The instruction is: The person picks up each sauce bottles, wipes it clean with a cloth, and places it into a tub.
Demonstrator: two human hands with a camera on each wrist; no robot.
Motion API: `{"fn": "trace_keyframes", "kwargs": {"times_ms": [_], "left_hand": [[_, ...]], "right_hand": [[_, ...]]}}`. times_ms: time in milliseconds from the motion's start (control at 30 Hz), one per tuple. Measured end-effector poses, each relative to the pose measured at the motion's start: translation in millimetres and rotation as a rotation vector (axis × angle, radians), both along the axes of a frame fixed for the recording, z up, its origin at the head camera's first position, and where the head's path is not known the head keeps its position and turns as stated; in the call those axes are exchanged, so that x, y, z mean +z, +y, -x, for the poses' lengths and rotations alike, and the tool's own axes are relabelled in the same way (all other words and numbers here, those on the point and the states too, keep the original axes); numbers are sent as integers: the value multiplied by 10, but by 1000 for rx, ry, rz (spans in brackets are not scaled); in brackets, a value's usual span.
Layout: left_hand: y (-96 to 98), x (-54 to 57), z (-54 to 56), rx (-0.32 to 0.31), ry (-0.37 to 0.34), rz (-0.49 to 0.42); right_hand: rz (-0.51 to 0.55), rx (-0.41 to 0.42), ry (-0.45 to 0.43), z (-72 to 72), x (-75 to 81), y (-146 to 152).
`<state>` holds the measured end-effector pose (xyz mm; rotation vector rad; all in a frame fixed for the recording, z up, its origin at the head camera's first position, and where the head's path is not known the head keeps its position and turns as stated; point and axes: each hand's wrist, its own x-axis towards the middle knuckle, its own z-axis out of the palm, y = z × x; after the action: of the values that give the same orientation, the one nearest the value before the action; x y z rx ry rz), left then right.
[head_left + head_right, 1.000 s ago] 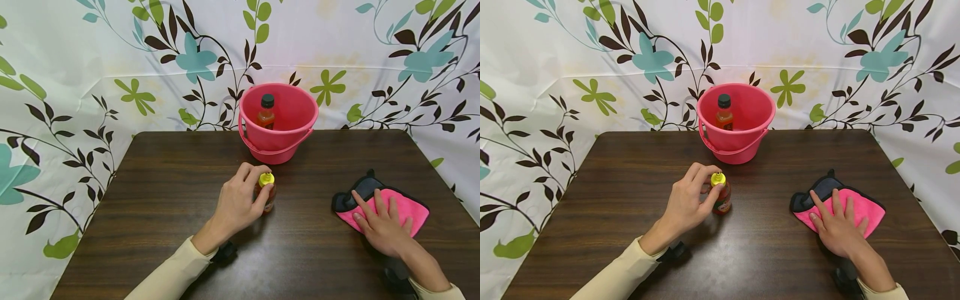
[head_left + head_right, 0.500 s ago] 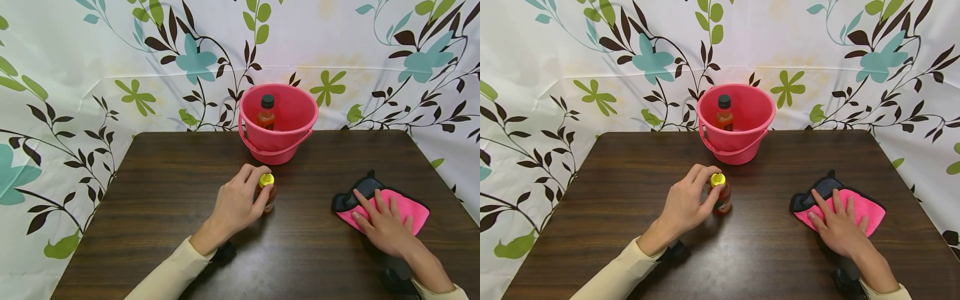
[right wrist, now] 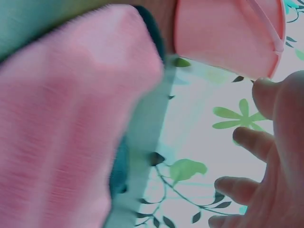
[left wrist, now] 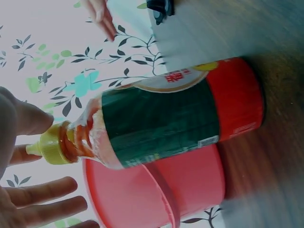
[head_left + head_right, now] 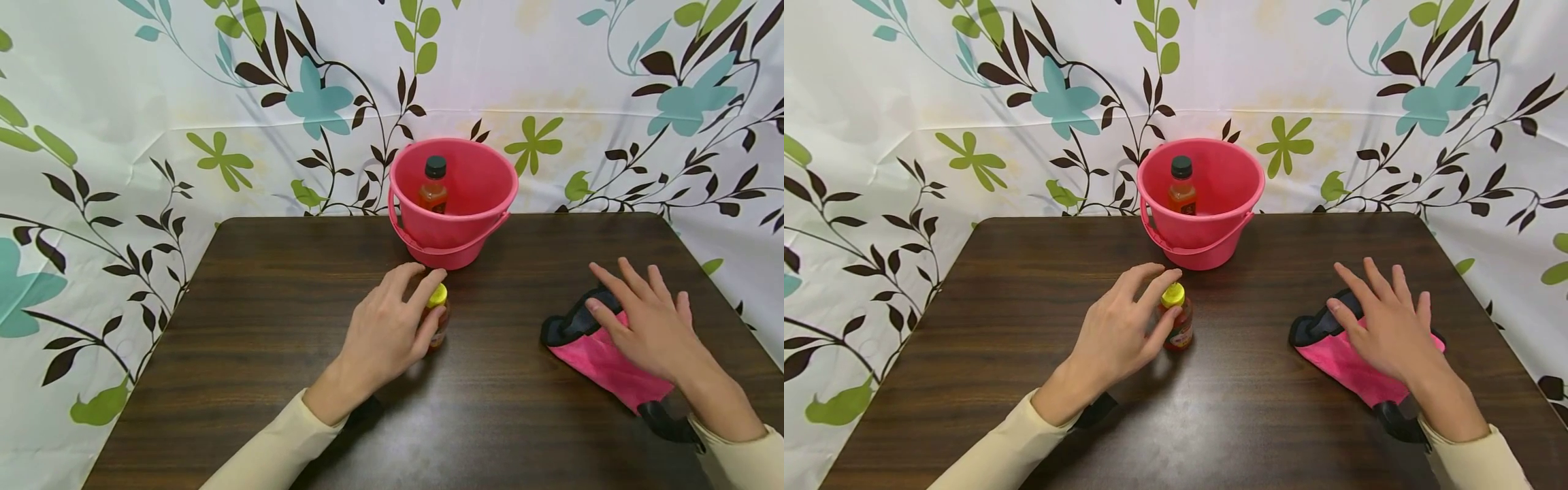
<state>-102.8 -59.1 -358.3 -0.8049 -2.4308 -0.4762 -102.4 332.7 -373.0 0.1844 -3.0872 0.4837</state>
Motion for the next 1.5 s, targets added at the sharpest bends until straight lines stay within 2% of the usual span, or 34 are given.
{"fn": "trace_keyframes", "kwargs": {"times_ms": [267, 533, 1000, 1167, 1500], "left_hand": [[10, 56, -15, 29, 68, 101], [20, 82, -45, 43, 59, 142], [35, 66, -76, 50, 71, 182], [45, 66, -88, 42, 67, 182], [66, 38, -105, 30, 61, 183]], "right_hand": [[-44, 54, 89, 297, 347, -130], [-69, 95, 132, 537, 569, -305], [-66, 142, 215, 781, 755, -617], [-70, 161, 220, 877, 819, -747], [-79, 230, 224, 1061, 812, -1048]]}}
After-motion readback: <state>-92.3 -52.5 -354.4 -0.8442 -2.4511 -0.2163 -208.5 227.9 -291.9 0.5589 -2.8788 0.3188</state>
